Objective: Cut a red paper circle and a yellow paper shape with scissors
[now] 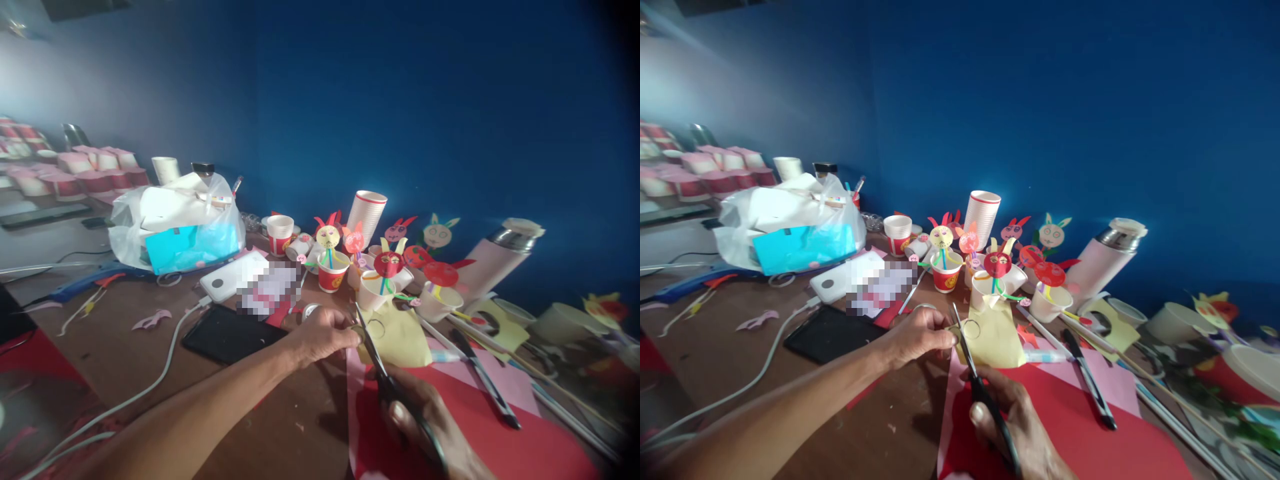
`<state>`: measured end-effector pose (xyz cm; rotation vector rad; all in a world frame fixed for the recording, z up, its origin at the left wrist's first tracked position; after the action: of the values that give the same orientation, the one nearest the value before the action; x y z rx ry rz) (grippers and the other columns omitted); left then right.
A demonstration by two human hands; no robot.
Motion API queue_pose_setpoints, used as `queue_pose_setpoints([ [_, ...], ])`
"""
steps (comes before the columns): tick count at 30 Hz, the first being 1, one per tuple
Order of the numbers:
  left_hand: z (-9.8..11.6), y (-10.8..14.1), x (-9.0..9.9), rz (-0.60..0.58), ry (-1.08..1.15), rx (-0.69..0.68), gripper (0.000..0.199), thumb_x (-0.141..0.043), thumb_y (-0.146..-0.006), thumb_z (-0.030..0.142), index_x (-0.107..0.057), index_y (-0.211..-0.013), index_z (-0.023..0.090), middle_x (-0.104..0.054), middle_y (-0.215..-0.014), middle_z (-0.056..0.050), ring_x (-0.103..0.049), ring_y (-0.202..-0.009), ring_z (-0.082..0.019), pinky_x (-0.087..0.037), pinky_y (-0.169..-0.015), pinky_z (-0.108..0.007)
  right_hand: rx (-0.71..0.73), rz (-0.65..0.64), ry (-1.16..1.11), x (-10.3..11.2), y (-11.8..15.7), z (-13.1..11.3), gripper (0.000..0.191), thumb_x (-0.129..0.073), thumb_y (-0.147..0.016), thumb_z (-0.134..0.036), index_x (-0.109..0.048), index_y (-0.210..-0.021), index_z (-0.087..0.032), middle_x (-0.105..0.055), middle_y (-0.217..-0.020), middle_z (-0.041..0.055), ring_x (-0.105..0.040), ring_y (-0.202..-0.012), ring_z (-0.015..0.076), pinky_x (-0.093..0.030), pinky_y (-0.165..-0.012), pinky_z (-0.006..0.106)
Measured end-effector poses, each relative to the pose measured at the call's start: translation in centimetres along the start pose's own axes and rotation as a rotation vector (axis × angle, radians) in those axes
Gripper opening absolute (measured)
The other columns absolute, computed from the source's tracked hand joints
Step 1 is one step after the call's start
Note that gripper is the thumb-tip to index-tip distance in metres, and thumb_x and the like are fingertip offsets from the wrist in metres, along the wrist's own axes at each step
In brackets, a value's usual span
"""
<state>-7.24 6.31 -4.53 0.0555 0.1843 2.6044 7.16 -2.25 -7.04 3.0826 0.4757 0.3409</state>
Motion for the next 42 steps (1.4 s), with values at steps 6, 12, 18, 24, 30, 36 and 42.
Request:
queue_pose_setpoints([
  [6,0.4,0.3,0.0,-0.011,-0.029,-0.01,0.014,-0.062,-0.063,0.027,-0.059,-0.061,0.014,-0.055,-0.051,0.002,-0.049,-0.051,-0.01,-0.031,-0.049,-0.021,-0.026,0.017,-0.021,-0.1,0.1,-0.3,0.058,-0.057,-0.074,-0.059,-0.057,-0.11,-0.013,-0.044,-0.056,-0.0033,-0.038,-0.046,0.0097,-0.031,-0.042,0.022],
  [12,0.9,0.4,0.0,-0.026,-0.016,0.0,0.013,-0.063,-0.062,0.026,-0.059,-0.061,0.013,-0.053,-0.05,0.003,-0.048,-0.049,-0.009,-0.032,-0.049,-0.021,-0.053,-0.039,0.076,0.1,0.2,-0.4,0.058,-0.054,-0.076,-0.061,-0.059,-0.111,-0.015,-0.05,-0.062,0.0,-0.043,-0.049,0.0118,-0.036,-0.043,0.023],
  [18,1.0,0.4,0.2,-0.03,-0.027,-0.017,0.014,-0.064,-0.064,0.026,-0.06,-0.062,0.013,-0.054,-0.054,0.003,-0.045,-0.05,-0.008,-0.031,-0.05,-0.022,-0.044,0.023,0.019,0.0,0.2,-0.4,0.057,-0.057,-0.074,-0.059,-0.059,-0.11,-0.015,-0.049,-0.058,-0.0013,-0.042,-0.048,0.0116,-0.034,-0.042,0.023],
  [24,0.7,0.1,-0.6,-0.097,0.097,-0.066,0.03,-0.07,-0.064,0.04,-0.061,-0.071,0.013,-0.054,-0.058,0.003,-0.047,-0.053,-0.009,-0.033,-0.053,-0.022,0.012,0.087,-0.039,0.0,0.2,-0.8,0.058,-0.056,-0.076,-0.058,-0.057,-0.113,-0.012,-0.047,-0.05,-0.0035,-0.041,-0.043,0.0107,-0.034,-0.043,0.023],
  [30,0.3,-0.2,-0.4,-0.019,0.113,-0.102,0.029,-0.069,-0.063,0.04,-0.055,-0.061,0.014,-0.051,-0.052,0.003,-0.046,-0.05,-0.009,-0.032,-0.052,-0.023,0.047,0.061,-0.053,-0.3,0.1,-0.8,0.057,-0.055,-0.079,-0.056,-0.054,-0.113,-0.012,-0.045,-0.052,-0.0039,-0.04,-0.044,0.0096,-0.033,-0.043,0.022],
  [36,1.1,0.5,0.2,0.042,-0.065,-0.116,0.017,-0.059,-0.066,0.027,-0.048,-0.059,0.016,-0.046,-0.052,0.005,-0.039,-0.051,-0.007,-0.026,-0.05,-0.022,0.031,0.039,-0.064,-0.7,0.1,-0.3,0.061,-0.054,-0.077,-0.06,-0.053,-0.113,-0.01,-0.047,-0.05,-0.0037,-0.039,-0.041,0.0091,-0.03,-0.04,0.021],
  [42,1.2,0.5,0.2,0.032,-0.101,-0.104,0.012,-0.057,-0.066,0.025,-0.051,-0.061,0.015,-0.046,-0.054,0.005,-0.039,-0.053,-0.008,-0.026,-0.05,-0.022,0.021,0.042,-0.053,-1.0,0.2,-0.7,0.061,-0.053,-0.076,-0.061,-0.055,-0.111,-0.012,-0.046,-0.051,-0.0035,-0.039,-0.043,0.0094,-0.032,-0.04,0.021],
])
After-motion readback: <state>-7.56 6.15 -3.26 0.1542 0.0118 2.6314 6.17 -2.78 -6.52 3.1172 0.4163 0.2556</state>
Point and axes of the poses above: each hand's wrist, its own y-axis away from the middle knuckle, its own x-axis out of the back of the hand, z = x × y, the point moved 6 cm from there along -y, towards the middle knuckle
